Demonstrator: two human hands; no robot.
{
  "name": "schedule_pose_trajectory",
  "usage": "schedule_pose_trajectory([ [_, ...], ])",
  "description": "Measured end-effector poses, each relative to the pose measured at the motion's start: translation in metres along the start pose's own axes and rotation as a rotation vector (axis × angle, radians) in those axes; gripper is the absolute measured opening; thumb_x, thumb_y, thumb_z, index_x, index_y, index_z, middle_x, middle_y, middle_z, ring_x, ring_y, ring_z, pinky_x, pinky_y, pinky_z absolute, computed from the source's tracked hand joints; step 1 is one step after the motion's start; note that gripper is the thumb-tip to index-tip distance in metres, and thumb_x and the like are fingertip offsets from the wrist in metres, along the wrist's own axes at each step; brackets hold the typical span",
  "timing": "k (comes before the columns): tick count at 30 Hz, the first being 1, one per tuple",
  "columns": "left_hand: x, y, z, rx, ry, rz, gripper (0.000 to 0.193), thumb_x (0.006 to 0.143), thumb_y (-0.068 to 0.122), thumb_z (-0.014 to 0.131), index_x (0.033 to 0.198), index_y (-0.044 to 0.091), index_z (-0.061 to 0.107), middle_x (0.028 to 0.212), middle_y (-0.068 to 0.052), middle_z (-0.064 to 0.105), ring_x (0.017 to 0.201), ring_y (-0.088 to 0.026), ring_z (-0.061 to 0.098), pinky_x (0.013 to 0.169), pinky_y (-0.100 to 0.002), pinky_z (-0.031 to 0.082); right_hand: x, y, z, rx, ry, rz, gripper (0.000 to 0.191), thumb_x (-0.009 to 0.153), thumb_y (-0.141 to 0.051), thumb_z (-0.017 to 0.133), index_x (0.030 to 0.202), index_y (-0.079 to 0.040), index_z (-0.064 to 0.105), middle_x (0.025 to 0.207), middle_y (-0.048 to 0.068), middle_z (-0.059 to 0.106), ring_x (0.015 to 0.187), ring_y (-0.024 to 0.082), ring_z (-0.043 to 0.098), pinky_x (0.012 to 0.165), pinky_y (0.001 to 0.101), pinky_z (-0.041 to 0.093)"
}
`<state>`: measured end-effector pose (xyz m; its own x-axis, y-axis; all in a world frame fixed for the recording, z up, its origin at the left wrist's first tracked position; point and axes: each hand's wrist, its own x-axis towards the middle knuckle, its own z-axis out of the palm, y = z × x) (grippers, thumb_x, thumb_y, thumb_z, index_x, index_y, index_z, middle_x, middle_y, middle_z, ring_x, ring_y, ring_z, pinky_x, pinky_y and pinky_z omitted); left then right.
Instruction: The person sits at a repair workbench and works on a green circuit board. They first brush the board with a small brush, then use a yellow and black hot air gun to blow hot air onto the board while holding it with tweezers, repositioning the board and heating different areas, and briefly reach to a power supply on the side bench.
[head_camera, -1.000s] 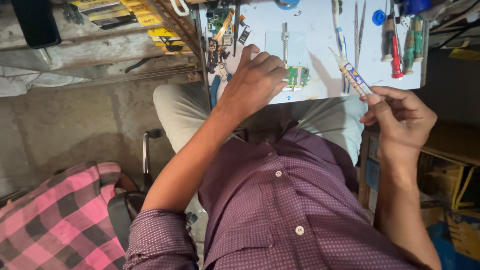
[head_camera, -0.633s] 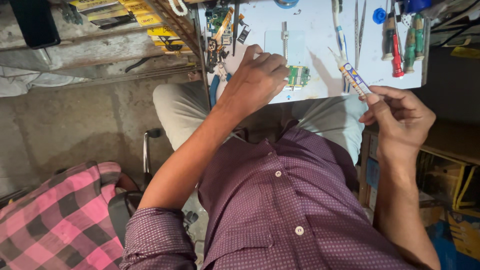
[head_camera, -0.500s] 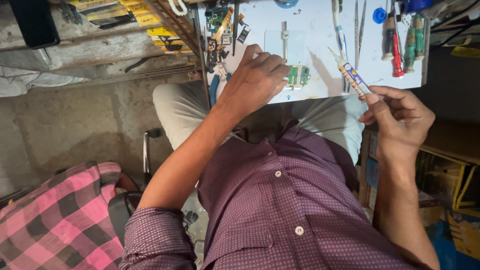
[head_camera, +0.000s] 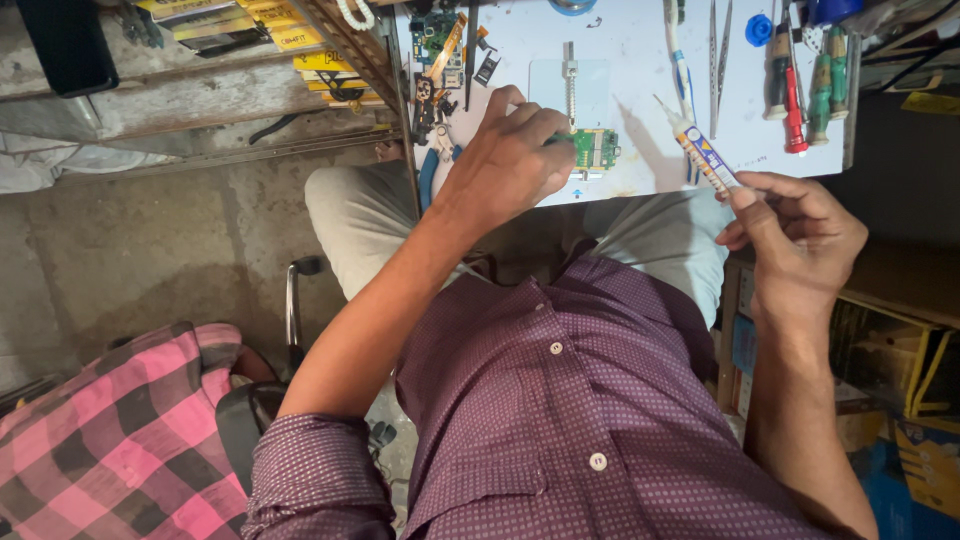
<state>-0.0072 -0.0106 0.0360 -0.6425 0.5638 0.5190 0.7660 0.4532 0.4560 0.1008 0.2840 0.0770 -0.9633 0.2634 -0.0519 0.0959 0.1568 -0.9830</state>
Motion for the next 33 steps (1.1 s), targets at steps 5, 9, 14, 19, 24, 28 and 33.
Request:
schedule_pose_trajectory([
  [5,0.001,0.002,-0.001,-0.007,0.008,0.007,0.01,0.085,0.009,0.078,0.083,0.008,0.069,0.097,-0.004,0.069,0.092,-0.021,0.066,0.101,-0.042,0.042,-0.005,0.0,0.002,-0.014,0.011,0.006,0.016,0.107,0.003,0.072,0.123,0.007,0.07,0.1,0.013,0.074,0.072,0.012,0.068,0.066,0.0226,0.053],
  [9,0.003,-0.001,0.001,-0.056,0.032,-0.025,0.008,0.086,0.008,0.077,0.084,0.008,0.07,0.091,-0.002,0.07,0.088,-0.021,0.067,0.097,-0.04,0.043,-0.007,0.0,0.001,-0.012,0.003,0.011,0.017,0.106,0.003,0.071,0.123,0.006,0.07,0.1,0.014,0.074,0.072,0.012,0.068,0.067,0.0229,0.053],
  [14,0.002,-0.004,0.002,-0.106,0.001,-0.039,0.007,0.09,0.011,0.078,0.093,0.008,0.072,0.091,-0.003,0.071,0.088,-0.022,0.067,0.095,-0.04,0.042,-0.014,-0.006,0.001,-0.034,-0.027,0.04,0.016,0.105,0.001,0.072,0.121,0.006,0.071,0.097,0.012,0.074,0.073,0.011,0.067,0.067,0.0224,0.054],
  [19,0.014,-0.002,0.004,-0.128,-0.004,-0.056,0.01,0.09,0.01,0.078,0.099,0.008,0.072,0.092,-0.005,0.071,0.092,-0.024,0.067,0.094,-0.04,0.043,-0.014,-0.034,-0.005,-0.282,-0.172,-0.002,0.02,0.102,-0.004,0.076,0.12,0.002,0.074,0.094,0.009,0.073,0.077,0.009,0.066,0.067,0.0221,0.05],
  [24,0.031,0.013,0.006,-0.074,0.09,-0.133,0.019,0.094,0.011,0.078,0.111,0.01,0.07,0.104,-0.004,0.072,0.098,-0.021,0.066,0.1,-0.04,0.041,-0.015,-0.072,-0.011,-0.614,-0.203,-0.214,0.015,0.101,-0.012,0.078,0.114,-0.005,0.077,0.094,0.008,0.075,0.084,0.012,0.071,0.076,0.0262,0.054],
  [28,0.029,0.034,0.0,-0.065,0.094,-0.26,0.042,0.093,0.023,0.082,0.13,0.011,0.065,0.117,-0.004,0.07,0.112,-0.023,0.061,0.107,-0.044,0.035,-0.01,-0.09,-0.018,-0.838,-0.233,-0.379,0.011,0.1,-0.014,0.08,0.108,-0.007,0.079,0.097,0.009,0.075,0.086,0.02,0.071,0.078,0.0291,0.053],
  [33,0.031,0.055,-0.005,-0.077,0.04,-0.278,0.062,0.087,0.021,0.08,0.144,0.013,0.056,0.131,-0.006,0.066,0.13,-0.024,0.055,0.114,-0.047,0.03,0.001,-0.101,-0.03,-0.92,-0.288,-0.43,0.013,0.096,-0.015,0.079,0.107,-0.01,0.08,0.096,0.006,0.076,0.083,0.019,0.07,0.08,0.0315,0.049],
])
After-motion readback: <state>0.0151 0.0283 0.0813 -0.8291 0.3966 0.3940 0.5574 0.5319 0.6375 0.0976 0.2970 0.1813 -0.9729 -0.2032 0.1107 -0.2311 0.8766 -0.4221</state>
